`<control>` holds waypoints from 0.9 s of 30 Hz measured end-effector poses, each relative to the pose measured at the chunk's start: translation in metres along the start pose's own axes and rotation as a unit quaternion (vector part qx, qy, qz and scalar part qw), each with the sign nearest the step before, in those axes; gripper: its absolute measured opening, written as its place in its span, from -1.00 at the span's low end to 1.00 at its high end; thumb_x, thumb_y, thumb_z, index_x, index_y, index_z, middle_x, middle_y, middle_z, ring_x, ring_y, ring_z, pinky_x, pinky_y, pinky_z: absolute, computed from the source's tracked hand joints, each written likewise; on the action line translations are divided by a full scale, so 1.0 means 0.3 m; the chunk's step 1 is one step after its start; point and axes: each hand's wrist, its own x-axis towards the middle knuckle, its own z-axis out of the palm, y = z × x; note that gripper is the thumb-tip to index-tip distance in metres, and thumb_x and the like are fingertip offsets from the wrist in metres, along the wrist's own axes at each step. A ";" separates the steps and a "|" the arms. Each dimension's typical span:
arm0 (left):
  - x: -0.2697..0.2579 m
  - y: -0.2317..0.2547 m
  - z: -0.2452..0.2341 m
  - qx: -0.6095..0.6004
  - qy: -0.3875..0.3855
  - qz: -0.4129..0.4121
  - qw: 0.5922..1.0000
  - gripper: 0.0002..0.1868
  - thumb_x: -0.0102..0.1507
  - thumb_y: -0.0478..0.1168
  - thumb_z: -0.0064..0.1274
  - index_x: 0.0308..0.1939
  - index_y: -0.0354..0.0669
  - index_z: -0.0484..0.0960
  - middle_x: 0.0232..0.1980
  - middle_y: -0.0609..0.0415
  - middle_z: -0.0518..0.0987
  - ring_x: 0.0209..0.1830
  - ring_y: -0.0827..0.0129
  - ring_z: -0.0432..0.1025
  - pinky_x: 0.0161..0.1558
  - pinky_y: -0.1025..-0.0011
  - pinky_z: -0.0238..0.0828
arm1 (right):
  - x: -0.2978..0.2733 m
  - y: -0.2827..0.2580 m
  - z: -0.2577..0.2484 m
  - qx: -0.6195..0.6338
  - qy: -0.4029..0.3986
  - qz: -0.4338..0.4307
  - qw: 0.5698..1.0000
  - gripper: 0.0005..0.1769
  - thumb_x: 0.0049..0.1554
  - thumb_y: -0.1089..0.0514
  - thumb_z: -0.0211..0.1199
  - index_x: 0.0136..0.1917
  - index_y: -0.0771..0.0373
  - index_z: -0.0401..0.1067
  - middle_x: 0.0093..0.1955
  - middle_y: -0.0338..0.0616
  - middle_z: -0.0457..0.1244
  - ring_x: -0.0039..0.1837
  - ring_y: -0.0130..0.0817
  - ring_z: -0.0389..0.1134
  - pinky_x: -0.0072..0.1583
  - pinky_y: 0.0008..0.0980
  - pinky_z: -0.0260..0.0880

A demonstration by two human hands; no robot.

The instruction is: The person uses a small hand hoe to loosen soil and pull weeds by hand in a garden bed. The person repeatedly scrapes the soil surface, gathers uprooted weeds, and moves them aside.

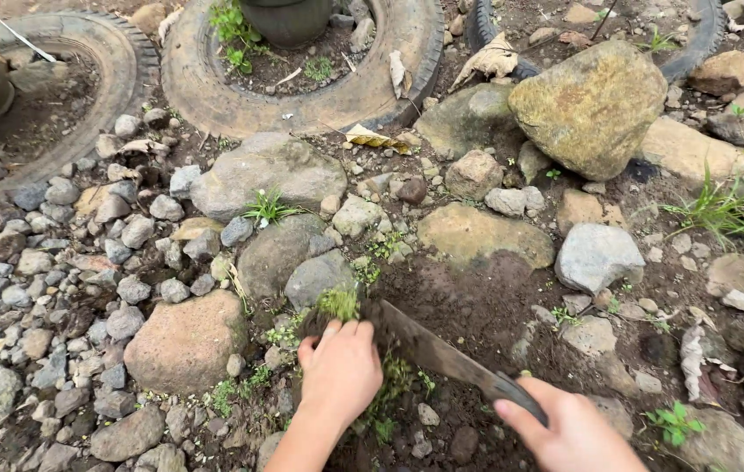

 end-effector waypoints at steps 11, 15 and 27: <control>0.436 0.113 -0.077 -0.038 -0.038 -0.002 0.999 -0.25 0.30 -0.32 -0.06 0.55 0.28 0.14 0.58 0.07 0.04 0.52 -0.02 0.09 0.32 -0.22 0.17 | 0.211 -0.323 -0.247 -0.194 0.021 0.101 0.976 -0.55 0.20 -0.22 0.12 -0.14 0.21 0.50 -0.45 0.01 0.38 -0.36 -0.18 0.43 -0.16 -0.14 0.43; 0.500 0.082 0.034 -0.032 -0.033 -0.001 0.999 -0.38 0.34 -0.36 -0.22 0.48 0.18 0.21 0.56 0.24 0.09 0.54 0.06 -0.01 0.29 -0.29 0.15 | 0.228 -0.273 -0.213 -0.001 -0.035 0.180 0.983 -0.57 0.25 -0.15 0.16 -0.13 0.29 0.42 -0.50 -0.09 0.23 -0.47 -0.30 0.28 -0.31 -0.25 0.31; 0.666 -0.008 0.240 0.144 0.029 0.090 0.985 -0.64 0.37 -0.26 -0.15 0.21 -0.33 0.49 0.23 -0.13 0.44 0.31 0.11 0.35 0.33 0.08 0.24 | 0.187 -0.121 0.004 0.335 0.000 0.240 0.911 -0.67 0.25 -0.01 0.20 -0.13 0.32 0.35 -0.52 -0.21 0.01 -0.52 -0.40 0.00 -0.43 -0.30 0.02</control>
